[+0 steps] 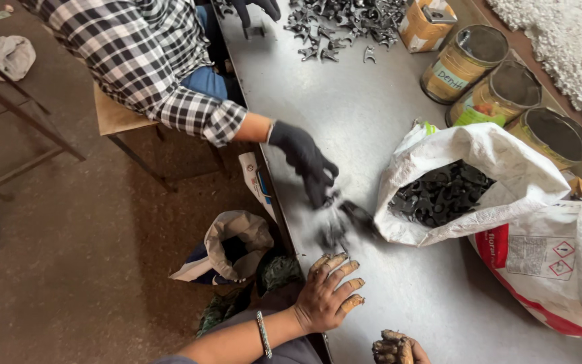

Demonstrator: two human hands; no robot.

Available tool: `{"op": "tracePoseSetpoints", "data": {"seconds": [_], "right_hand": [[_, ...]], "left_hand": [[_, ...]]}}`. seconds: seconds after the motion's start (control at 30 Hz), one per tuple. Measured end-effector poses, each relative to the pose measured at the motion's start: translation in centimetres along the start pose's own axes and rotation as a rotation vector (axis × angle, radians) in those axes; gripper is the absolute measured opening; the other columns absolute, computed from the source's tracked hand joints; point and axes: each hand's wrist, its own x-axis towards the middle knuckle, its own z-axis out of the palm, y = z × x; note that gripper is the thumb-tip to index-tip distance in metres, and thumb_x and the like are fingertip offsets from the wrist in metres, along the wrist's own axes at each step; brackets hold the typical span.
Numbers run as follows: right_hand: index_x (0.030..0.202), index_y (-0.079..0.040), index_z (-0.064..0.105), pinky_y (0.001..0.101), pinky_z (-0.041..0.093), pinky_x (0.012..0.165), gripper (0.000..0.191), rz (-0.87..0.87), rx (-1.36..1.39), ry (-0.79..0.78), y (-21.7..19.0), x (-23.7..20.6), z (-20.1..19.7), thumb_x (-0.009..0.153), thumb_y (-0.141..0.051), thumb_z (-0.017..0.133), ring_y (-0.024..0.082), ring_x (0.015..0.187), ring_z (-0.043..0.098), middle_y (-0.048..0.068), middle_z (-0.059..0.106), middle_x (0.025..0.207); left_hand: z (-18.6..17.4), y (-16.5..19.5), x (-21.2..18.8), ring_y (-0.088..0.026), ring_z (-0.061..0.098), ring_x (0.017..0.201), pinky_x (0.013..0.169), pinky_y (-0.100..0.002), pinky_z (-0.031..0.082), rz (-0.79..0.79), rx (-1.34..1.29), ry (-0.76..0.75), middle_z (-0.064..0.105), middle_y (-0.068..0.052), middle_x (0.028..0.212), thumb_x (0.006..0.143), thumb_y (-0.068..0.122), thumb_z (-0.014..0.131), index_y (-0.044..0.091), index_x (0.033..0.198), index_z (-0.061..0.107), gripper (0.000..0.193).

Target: The person sorts small metal parts by hand on a metal table, picking them up from a pile and placing them into a white sack. Another person wearing gloves is visible working at the same table in the background.

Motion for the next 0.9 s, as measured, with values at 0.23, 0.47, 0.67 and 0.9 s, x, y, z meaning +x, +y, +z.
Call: {"op": "tracePoseSetpoints", "data": {"seconds": [0.23, 0.47, 0.67, 0.9], "right_hand": [[0.118, 0.013, 0.065, 0.0404, 0.061, 0.068, 0.046, 0.145, -0.061, 0.023, -0.6, 0.6, 1.2, 0.108, -0.027, 0.046, 0.032, 0.070, 0.073, 0.032, 0.076, 0.090], [0.118, 0.012, 0.066, 0.0385, 0.060, 0.070, 0.043, 0.169, -0.113, -0.007, -1.1, 1.9, 3.3, 0.108, -0.025, 0.046, 0.030, 0.074, 0.073, 0.030, 0.077, 0.092], [0.119, 0.010, 0.067, 0.0369, 0.059, 0.071, 0.040, 0.170, -0.138, -0.043, -1.7, 2.5, 5.1, 0.107, -0.022, 0.047, 0.028, 0.077, 0.074, 0.028, 0.077, 0.093], [0.119, 0.009, 0.068, 0.0351, 0.059, 0.073, 0.037, 0.139, -0.152, -0.041, 0.1, 2.7, 3.5, 0.107, -0.020, 0.047, 0.027, 0.080, 0.074, 0.026, 0.077, 0.096]], "left_hand": [[-0.2, -0.3, 0.0, -0.027, 0.052, 0.137, 0.123, -0.047, 0.030, 0.036, 0.015, 0.041, 0.065, -0.007, 0.133, 0.100, 0.029, 0.065, 0.013, 0.119, 0.072, 0.026], [0.4, -0.3, -0.3, -0.026, 0.053, 0.136, 0.124, -0.047, 0.030, 0.000, -0.021, 0.050, 0.065, -0.006, 0.134, 0.101, 0.029, 0.065, 0.013, 0.121, 0.073, 0.027], [0.8, -0.3, -0.2, -0.025, 0.054, 0.137, 0.126, -0.046, 0.030, -0.031, -0.005, 0.064, 0.065, -0.007, 0.135, 0.104, 0.031, 0.062, 0.013, 0.124, 0.073, 0.029], [0.7, -0.2, -0.2, -0.025, 0.054, 0.134, 0.126, -0.048, 0.029, -0.050, -0.049, 0.054, 0.065, -0.008, 0.130, 0.103, 0.029, 0.064, 0.011, 0.123, 0.073, 0.029]]}}
